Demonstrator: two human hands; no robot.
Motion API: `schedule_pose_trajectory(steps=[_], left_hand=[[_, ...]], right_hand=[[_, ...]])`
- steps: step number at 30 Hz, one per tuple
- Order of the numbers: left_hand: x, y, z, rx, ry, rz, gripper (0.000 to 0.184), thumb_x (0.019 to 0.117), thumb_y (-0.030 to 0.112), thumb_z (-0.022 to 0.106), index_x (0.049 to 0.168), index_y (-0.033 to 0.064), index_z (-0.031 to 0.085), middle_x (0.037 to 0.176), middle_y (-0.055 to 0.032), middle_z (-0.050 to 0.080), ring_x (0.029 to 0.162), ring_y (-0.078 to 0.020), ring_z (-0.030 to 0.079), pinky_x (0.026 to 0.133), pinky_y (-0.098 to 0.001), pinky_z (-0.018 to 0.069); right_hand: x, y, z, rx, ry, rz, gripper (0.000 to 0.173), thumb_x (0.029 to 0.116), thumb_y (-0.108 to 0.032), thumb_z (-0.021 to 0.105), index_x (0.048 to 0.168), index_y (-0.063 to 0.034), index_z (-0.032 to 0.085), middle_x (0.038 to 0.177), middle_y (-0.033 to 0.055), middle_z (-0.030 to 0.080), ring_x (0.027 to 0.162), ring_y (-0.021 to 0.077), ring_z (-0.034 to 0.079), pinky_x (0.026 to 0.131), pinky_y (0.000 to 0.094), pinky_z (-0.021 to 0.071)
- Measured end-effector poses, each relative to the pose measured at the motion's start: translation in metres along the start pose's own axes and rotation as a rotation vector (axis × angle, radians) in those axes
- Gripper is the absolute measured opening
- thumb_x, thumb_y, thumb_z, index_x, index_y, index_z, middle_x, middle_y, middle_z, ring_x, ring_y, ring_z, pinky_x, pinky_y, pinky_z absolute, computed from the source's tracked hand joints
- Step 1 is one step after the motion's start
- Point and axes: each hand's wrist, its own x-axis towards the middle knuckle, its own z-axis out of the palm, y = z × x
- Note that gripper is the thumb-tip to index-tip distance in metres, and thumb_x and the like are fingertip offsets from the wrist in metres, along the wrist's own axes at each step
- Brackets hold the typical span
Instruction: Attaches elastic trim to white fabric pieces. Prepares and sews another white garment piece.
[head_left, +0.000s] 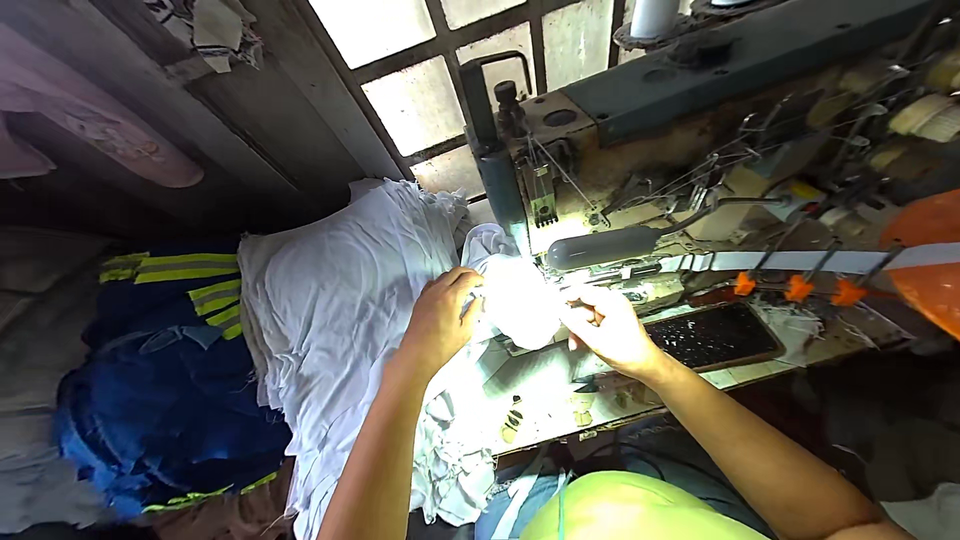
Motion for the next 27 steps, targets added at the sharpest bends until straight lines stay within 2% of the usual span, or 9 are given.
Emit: schedule_pose_trajectory(steps=[4,6,10,13,19,22,24,25,27], left_hand=[[-0.004,-0.006,-0.015,-0.089,0.003,0.003,0.017,0.0931,0.007,0.058,0.098,-0.0016,0.071,0.104,-0.0148,0.07,0.103,-0.0298,0.065,0.091,-0.0527,0.049],[-0.011,0.0,-0.037,-0.306,-0.006,0.057,0.014,0.0932,0.013,0.057,0.098,0.0044,0.067,0.105,-0.0029,0.068,0.107,-0.011,0.063,0.097,-0.0334,0.0512],[-0.023,0.048,-0.059,-0.609,-0.108,0.11,0.01,0.0969,0.019,0.062,0.091,0.011,0.065,0.084,0.0127,0.065,0.082,0.0088,0.061,0.075,-0.0115,0.0522],[-0.031,0.077,-0.054,-0.594,-0.026,0.056,0.01,0.1,0.015,0.058,0.092,0.0102,0.063,0.079,0.0108,0.061,0.075,0.0078,0.059,0.071,-0.0102,0.0502],[-0.041,0.092,-0.024,-0.72,0.131,0.152,0.016,0.1062,0.021,0.053,0.107,0.0068,0.06,0.087,0.0102,0.063,0.084,0.0098,0.058,0.079,-0.0107,0.0501],[-0.046,0.101,0.004,-0.49,0.268,0.166,0.039,0.0978,0.039,0.067,0.116,0.0059,0.059,0.099,-0.0007,0.067,0.096,-0.0011,0.062,0.087,-0.02,0.0513],[-0.047,0.098,0.028,-0.139,0.293,0.186,0.055,0.0903,0.049,0.072,0.112,-0.0008,0.063,0.102,-0.0168,0.069,0.1,-0.0257,0.066,0.089,-0.0406,0.0521],[-0.045,0.092,0.038,0.051,0.278,0.211,0.049,0.0885,0.046,0.07,0.099,-0.0023,0.069,0.096,-0.021,0.071,0.095,-0.0352,0.07,0.084,-0.0489,0.0551],[-0.04,0.079,0.046,0.258,0.206,0.193,0.02,0.0778,0.018,0.071,0.081,-0.0018,0.073,0.089,-0.0238,0.073,0.088,-0.0434,0.072,0.074,-0.0559,0.0562]], right_hand=[[0.004,0.002,-0.006,-0.15,-0.017,-0.057,0.018,0.0959,-0.013,0.058,0.101,0.0016,0.067,0.071,-0.0032,0.061,0.055,-0.003,0.055,0.054,0.0143,0.0496],[0.005,0.007,-0.006,-0.215,0.001,-0.127,0.02,0.0956,-0.015,0.058,0.099,0.0009,0.069,0.072,-0.0017,0.061,0.055,-0.0032,0.052,0.053,0.0139,0.0471],[0.006,0.007,0.005,-0.198,0.016,-0.419,0.019,0.0951,-0.014,0.063,0.09,0.0019,0.072,0.074,0.0029,0.064,0.064,-0.0006,0.053,0.061,0.015,0.0453],[0.003,-0.008,0.011,-0.12,-0.06,-0.599,0.019,0.0982,-0.013,0.065,0.092,0.0036,0.072,0.075,0.0055,0.065,0.067,-0.0015,0.055,0.065,0.012,0.0466],[-0.013,-0.036,0.004,-0.081,-0.122,-0.618,0.023,0.1038,-0.015,0.059,0.099,0.0035,0.072,0.073,0.0067,0.065,0.064,-0.0021,0.054,0.063,0.01,0.0452],[-0.017,-0.026,-0.011,-0.111,-0.164,-0.566,0.024,0.1041,-0.013,0.057,0.095,0.0057,0.069,0.075,0.0077,0.065,0.066,-0.0003,0.057,0.067,0.0115,0.0485],[-0.021,-0.018,-0.02,-0.002,-0.15,-0.427,0.021,0.1033,-0.008,0.054,0.092,0.0056,0.065,0.073,0.0005,0.063,0.063,-0.0054,0.056,0.062,0.0096,0.0497],[-0.023,-0.016,-0.025,0.058,-0.144,-0.351,0.019,0.1033,-0.007,0.053,0.091,0.0025,0.064,0.072,-0.0036,0.061,0.061,-0.0064,0.055,0.059,0.0099,0.049],[-0.031,-0.016,-0.035,0.144,-0.172,-0.24,0.021,0.1044,-0.008,0.05,0.089,-0.0043,0.062,0.07,-0.0094,0.06,0.058,-0.007,0.054,0.056,0.0102,0.048]])
